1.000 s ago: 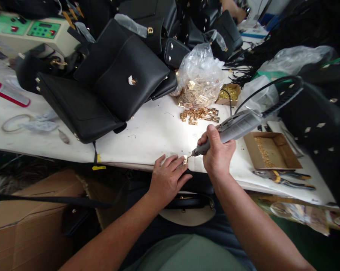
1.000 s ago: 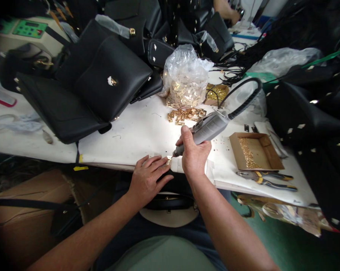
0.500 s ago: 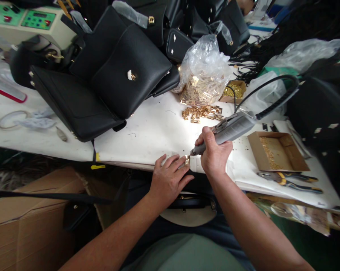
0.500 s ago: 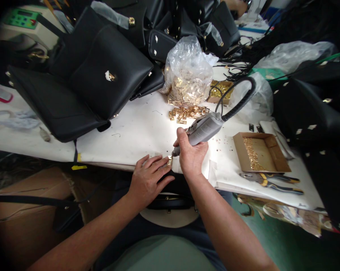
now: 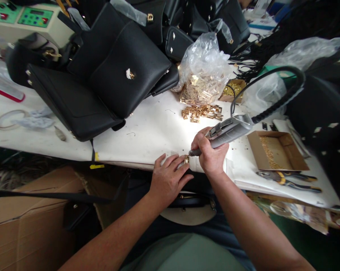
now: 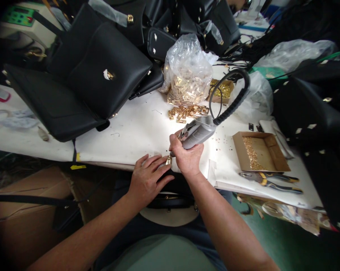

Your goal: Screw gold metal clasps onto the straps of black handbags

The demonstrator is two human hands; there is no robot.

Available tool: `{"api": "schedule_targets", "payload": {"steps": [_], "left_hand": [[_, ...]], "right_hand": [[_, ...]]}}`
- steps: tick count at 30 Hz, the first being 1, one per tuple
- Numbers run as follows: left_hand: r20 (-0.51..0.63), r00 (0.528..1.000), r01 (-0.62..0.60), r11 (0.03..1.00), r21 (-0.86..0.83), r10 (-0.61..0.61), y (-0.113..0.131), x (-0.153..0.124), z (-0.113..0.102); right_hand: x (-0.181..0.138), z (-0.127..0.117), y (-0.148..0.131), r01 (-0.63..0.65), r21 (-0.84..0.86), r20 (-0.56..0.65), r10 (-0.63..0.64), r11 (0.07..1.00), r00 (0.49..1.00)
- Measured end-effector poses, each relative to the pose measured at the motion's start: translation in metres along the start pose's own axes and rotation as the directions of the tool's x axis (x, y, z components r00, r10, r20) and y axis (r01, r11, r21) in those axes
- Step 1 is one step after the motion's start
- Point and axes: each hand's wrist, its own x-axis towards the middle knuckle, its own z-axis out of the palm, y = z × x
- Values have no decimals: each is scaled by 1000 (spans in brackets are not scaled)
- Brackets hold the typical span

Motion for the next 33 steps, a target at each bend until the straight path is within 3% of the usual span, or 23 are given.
{"api": "schedule_targets", "payload": {"steps": [8, 15, 22, 33], "left_hand": [[49, 999, -15, 998, 62, 12, 4, 2, -1], [50, 999, -26, 997, 74, 22, 4, 1, 0], [33, 999, -35, 995, 98, 32, 5, 1, 0], [17, 999, -48, 995, 90, 46, 3, 0, 1]], "right_hand": [[4, -3, 1, -28, -38, 79, 31, 999, 996], [6, -2, 5, -14, 61, 17, 13, 998, 1000], [4, 0, 8, -76, 21, -89, 78, 997, 993], [-1, 2, 3, -48, -19, -58, 47, 999, 997]]}}
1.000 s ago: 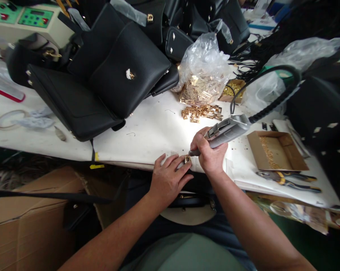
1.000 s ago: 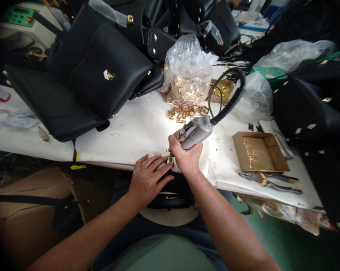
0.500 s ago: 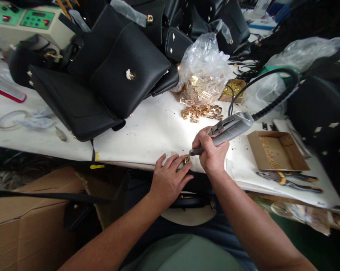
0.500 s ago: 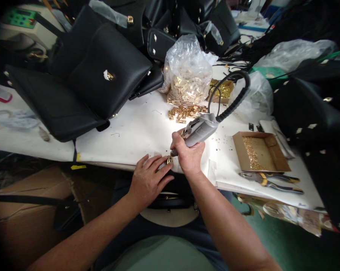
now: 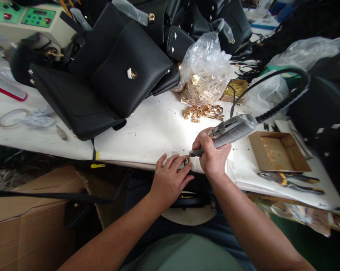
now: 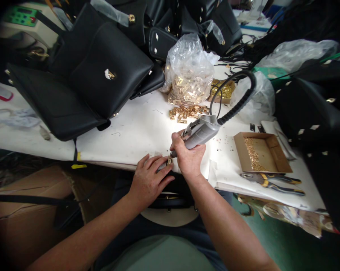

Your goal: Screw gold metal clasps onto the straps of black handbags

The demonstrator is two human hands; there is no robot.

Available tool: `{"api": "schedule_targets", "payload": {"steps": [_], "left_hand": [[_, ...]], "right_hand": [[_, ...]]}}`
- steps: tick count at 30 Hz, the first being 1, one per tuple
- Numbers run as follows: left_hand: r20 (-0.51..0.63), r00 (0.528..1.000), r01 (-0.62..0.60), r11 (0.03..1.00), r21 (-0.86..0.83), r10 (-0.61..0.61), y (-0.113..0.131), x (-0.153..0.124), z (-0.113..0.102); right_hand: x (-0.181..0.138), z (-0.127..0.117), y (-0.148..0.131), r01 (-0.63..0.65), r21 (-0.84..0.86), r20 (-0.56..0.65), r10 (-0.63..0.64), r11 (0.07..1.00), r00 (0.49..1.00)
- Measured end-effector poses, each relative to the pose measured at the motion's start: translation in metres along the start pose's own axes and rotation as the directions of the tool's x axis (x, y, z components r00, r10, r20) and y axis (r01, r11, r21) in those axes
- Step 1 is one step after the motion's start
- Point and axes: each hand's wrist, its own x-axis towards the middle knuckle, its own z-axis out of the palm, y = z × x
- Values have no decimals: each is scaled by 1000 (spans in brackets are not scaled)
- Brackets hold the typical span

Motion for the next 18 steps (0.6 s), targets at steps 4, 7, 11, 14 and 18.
{"api": "schedule_targets", "payload": {"steps": [4, 7, 11, 14, 18], "left_hand": [[0, 1000, 1, 1000, 1, -1, 0, 0, 0], [-1, 1000, 4, 1000, -6, -4, 0, 0, 0], [-7, 1000, 10, 1000, -17, -10, 0, 0, 0], [4, 1000, 16, 1000, -27, -16, 0, 0, -1], [-7, 1000, 23, 999, -36, -23, -1, -1, 0]], "right_hand": [[-2, 1, 0, 11, -9, 13, -11, 1000, 1000], [-3, 1, -3, 31, 4, 23, -31, 1000, 999], [7, -9, -21, 28, -70, -2, -28, 997, 1000], [27, -24, -36, 24, -287, 100, 5, 958, 995], [51, -44, -31, 216, -695, 361, 72, 686, 930]]}}
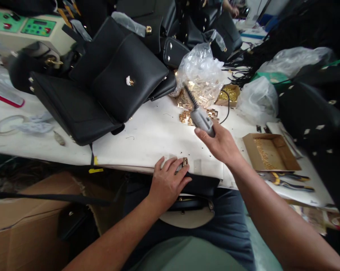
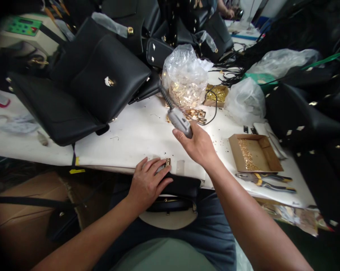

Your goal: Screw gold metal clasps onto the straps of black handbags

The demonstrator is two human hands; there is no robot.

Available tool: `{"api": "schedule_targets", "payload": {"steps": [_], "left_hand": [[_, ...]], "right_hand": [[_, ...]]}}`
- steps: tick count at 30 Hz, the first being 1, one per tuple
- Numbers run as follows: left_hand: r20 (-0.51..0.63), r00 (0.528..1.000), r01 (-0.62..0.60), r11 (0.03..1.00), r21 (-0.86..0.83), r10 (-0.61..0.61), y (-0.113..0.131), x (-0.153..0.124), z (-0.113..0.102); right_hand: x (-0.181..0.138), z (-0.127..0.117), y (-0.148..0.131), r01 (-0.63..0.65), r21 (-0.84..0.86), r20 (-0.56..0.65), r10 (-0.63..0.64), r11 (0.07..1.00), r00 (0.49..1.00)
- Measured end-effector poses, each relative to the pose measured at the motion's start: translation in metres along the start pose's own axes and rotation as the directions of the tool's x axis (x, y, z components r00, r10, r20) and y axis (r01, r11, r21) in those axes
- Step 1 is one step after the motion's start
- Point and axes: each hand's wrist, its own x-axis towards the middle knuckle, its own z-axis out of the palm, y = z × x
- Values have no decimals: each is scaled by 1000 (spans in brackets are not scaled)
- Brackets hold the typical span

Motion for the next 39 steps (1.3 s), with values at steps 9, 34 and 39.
{"api": "schedule_targets", "payload": {"steps": [9, 34, 39], "left_hand": [[4, 998, 70, 994, -89, -70, 1, -1, 1], [-81, 993, -85, 996, 7, 85, -1, -15, -6], [-113, 984, -145, 989, -38, 140, -10, -19, -1]], "right_hand": [[-23, 16, 40, 195, -428, 52, -191, 883, 980], [-90, 47, 36, 321, -91, 217, -296, 943, 930], [-86, 42, 36, 230, 33, 240, -231, 973, 943]]}}
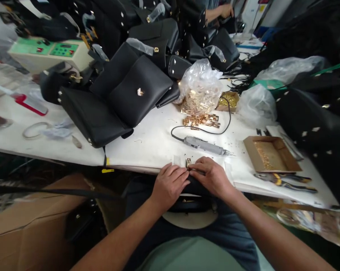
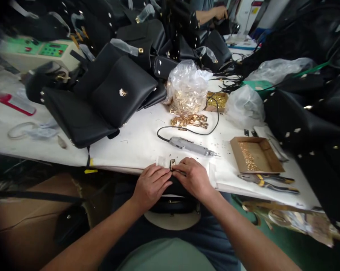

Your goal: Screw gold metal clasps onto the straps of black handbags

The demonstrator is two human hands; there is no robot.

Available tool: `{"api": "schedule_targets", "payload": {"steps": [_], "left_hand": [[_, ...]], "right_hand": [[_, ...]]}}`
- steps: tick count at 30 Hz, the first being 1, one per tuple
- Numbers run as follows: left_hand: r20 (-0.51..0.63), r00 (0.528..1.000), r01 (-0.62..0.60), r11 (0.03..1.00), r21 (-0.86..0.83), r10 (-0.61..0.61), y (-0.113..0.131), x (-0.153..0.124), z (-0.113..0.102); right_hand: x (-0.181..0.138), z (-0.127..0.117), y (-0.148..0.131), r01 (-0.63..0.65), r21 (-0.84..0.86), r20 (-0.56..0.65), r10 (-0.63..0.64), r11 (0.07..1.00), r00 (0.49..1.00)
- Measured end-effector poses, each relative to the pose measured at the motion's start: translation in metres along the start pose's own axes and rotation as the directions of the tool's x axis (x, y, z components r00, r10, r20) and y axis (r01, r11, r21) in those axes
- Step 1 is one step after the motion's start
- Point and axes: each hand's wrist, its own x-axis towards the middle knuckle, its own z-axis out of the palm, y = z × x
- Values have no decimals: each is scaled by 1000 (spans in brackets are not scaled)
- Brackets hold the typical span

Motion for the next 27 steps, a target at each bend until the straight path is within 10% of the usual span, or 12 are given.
{"api": "schedule_targets", "payload": {"steps": [5, 14, 22, 27], "left_hand": [[41, 999, 2, 999, -32, -1, -7, 0, 0], [30, 999, 18, 998, -56, -17, -2, 7, -4], [10, 999, 37, 997, -75, -36, -4, 7, -2], [17, 999, 39, 995, -89, -38, -6, 8, -2]], "right_hand": [[14, -12, 0, -112, 195, 72, 99, 974, 992], [38, -11, -4, -172, -33, 124, 175, 985, 977], [45, -28, -4, -369, 398, 98, 361, 840, 927], [48, -24, -12, -382, 383, 137, 358, 841, 924]]}}
